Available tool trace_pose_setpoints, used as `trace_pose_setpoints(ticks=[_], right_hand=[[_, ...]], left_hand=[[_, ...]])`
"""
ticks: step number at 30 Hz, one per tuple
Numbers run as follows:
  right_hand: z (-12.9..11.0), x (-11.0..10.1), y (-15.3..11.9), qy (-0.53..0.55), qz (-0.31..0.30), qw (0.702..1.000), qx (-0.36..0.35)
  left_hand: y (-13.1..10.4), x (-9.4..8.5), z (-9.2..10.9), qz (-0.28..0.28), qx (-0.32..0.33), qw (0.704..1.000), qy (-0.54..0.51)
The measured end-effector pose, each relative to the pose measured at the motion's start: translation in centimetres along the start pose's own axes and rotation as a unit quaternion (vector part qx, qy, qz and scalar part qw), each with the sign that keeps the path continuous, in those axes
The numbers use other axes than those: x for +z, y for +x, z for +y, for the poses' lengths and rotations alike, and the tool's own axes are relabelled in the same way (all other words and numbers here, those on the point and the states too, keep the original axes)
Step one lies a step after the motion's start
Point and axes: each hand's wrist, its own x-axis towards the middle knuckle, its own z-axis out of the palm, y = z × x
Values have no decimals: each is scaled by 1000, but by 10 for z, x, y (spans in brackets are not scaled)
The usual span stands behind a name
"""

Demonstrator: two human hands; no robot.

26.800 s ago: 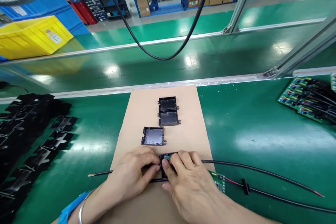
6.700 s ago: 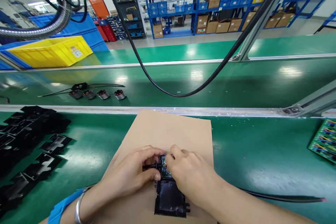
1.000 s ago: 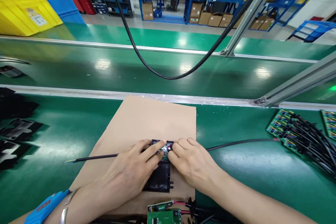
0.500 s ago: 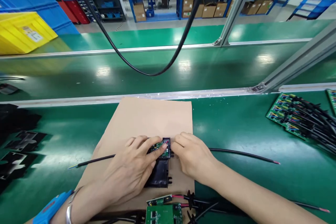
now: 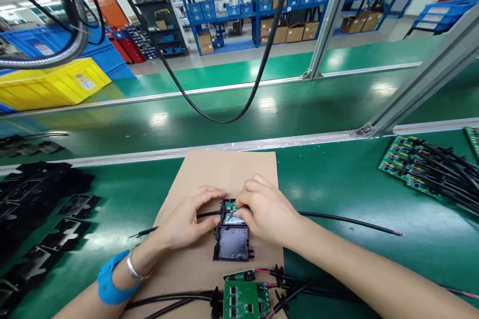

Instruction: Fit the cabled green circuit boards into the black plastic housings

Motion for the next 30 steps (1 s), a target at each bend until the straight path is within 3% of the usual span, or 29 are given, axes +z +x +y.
trace_pose_setpoints(ticks=[7, 15, 19, 24, 27, 30], right_hand=[[-8, 10, 53, -48, -118, 990, 64], [-18, 5, 58, -74, -198, 973, 88], [-28, 10, 75, -86, -257, 956, 111], [-8, -3, 83, -47, -326, 938, 109], [10, -13, 71, -21, -334, 939, 81], [14, -9, 65, -27, -330, 940, 86]], left_hand=[[0, 7, -6, 2, 4, 1000, -8], [0, 9, -5, 11, 1, 1000, -6], [-1, 10, -4, 14, -4, 1000, 1], [-1, 10, -5, 17, 0, 1000, 11], [-1, 11, -6, 24, 1, 1000, 16], [-1, 12, -8, 25, -2, 1000, 18]])
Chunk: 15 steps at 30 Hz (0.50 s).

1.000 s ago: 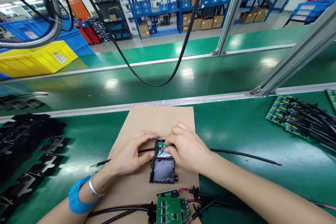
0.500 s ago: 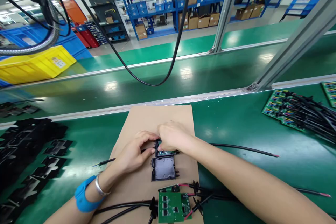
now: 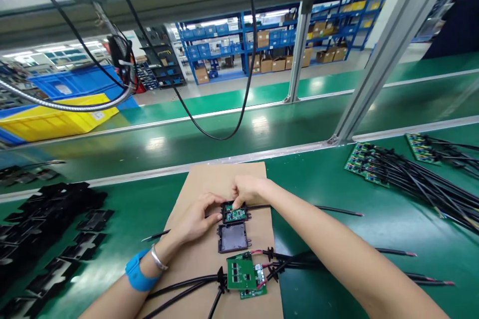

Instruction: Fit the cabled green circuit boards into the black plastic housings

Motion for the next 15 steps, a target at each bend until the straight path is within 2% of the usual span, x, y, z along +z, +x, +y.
trace_pose_setpoints(ticks=[4, 7, 10, 12, 15], right_hand=[[-12, 10, 9, -8, 43, 998, 36], [-11, 17, -4, -5, 111, 993, 25], [7, 30, -39, 3, 184, 983, 3], [27, 39, -65, -1, 211, 978, 3], [60, 38, -88, -16, 237, 971, 19]], left_hand=[[0, -3, 0, -19, -8, 1000, 20], [-4, -10, 5, -31, -21, 998, 58], [-11, -19, 11, -38, -40, 993, 104], [-12, -26, 12, -42, -42, 990, 124], [3, -41, 7, -36, -39, 988, 144]])
